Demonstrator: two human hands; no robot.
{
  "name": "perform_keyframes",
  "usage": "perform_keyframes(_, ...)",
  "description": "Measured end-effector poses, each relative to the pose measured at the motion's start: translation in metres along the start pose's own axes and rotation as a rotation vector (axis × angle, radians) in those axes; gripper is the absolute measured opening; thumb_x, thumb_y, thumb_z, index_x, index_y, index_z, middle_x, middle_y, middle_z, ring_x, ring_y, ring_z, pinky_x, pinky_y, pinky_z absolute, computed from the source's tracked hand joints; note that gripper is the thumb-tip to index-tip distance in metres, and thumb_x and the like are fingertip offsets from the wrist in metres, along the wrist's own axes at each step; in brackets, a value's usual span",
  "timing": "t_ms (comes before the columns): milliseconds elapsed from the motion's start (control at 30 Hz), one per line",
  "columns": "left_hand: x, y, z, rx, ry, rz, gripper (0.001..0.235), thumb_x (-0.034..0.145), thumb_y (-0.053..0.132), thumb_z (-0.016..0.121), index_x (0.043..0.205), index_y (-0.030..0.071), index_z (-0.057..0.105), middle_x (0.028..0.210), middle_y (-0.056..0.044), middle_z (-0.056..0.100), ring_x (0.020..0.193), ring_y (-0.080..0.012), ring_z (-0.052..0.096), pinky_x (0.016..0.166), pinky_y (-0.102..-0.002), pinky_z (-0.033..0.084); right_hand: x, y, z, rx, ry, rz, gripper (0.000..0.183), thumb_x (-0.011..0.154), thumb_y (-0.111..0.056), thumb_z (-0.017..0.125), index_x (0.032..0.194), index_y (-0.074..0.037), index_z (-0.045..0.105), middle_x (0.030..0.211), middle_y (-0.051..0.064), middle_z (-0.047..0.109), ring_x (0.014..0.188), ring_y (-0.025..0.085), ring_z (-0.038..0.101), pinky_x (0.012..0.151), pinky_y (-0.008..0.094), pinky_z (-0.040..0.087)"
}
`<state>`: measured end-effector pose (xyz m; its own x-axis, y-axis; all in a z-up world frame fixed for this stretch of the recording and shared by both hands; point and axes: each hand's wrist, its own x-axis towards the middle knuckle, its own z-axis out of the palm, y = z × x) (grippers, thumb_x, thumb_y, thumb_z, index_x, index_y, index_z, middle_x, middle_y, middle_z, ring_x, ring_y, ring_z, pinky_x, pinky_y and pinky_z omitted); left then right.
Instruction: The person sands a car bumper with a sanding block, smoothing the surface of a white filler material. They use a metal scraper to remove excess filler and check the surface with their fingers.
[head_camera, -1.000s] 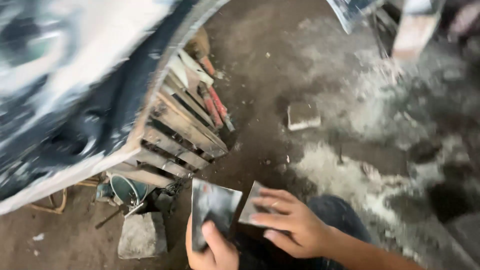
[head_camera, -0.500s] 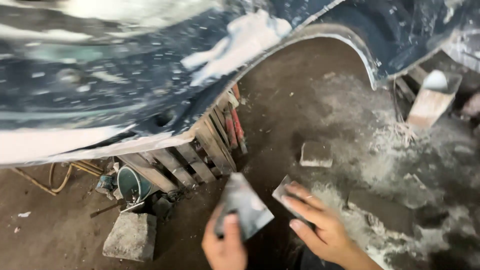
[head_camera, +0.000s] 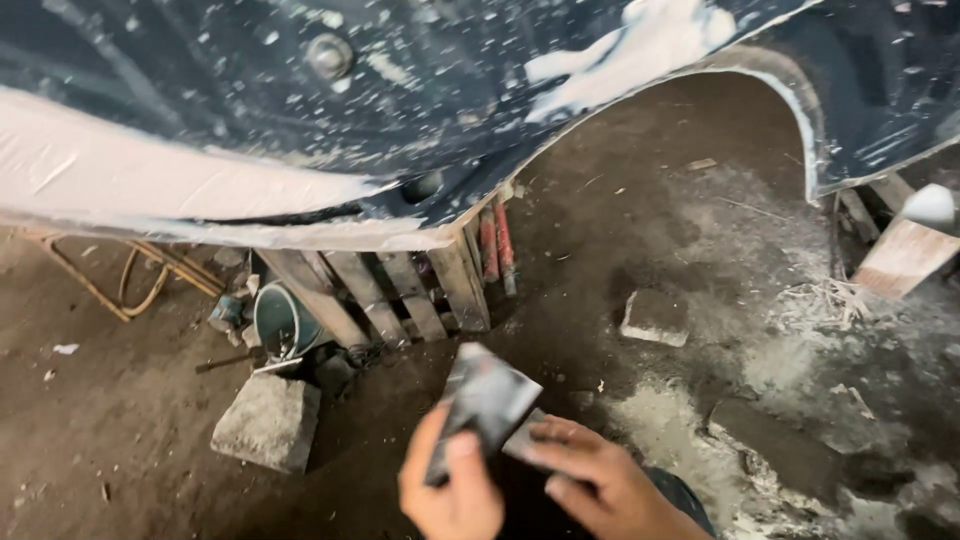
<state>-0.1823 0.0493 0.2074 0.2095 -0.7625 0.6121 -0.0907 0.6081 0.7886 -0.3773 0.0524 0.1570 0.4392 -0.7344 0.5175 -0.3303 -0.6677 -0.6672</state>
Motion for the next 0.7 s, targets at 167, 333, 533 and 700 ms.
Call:
perform_keyframes(167,0.026,0.008,-0.023,-0.123,0.526,-0.018,0.038,0.099,0.011,0.060,0.129,-0.013,0.064,0.107,-0.018,0.075,0.094,-0.0225,0.072,0.089,-0.033,0.056,-0.005,0.038,0.006,1.098,0.341,0.272,0.051,0.097,-0.022,0.060,0.141,0.002,0.055,0.150,0.020,0.055,0.137,0.041,0.053,0.109,0.067,0.047)
perform_keyframes(333,0.042,0.007,-0.037,-0.172,0.519,0.037,0.037,0.103,0.017,0.062,0.126,-0.012,0.064,0.111,-0.015,0.074,0.098,-0.0194,0.069,0.091,-0.032,0.055,0.027,0.005,-0.036,1.461,0.385,0.115,0.060,0.102,-0.028,0.057,0.151,0.004,0.045,0.152,0.028,0.047,0.136,0.050,0.050,0.107,0.075,0.039)
perform_keyframes(533,0.032,-0.014,-0.017,-0.294,0.371,-0.475,0.036,0.096,0.023,0.065,0.114,-0.007,0.072,0.096,-0.012,0.078,0.082,-0.0197,0.071,0.077,-0.034,0.058,0.030,0.019,-0.018,1.011,0.440,-0.099,0.039,0.103,-0.018,0.063,0.135,0.003,0.057,0.153,0.031,0.049,0.142,0.056,0.047,0.115,0.074,0.032)
perform_keyframes(700,0.009,-0.026,-0.001,-0.391,0.310,-0.513,0.037,0.094,0.023,0.069,0.117,-0.005,0.071,0.099,-0.010,0.078,0.087,-0.0155,0.070,0.081,-0.031,0.056,0.030,0.017,-0.010,0.766,0.082,-0.221,0.036,0.108,-0.008,0.064,0.141,0.005,0.058,0.159,0.031,0.049,0.159,0.050,0.035,0.126,0.069,0.032)
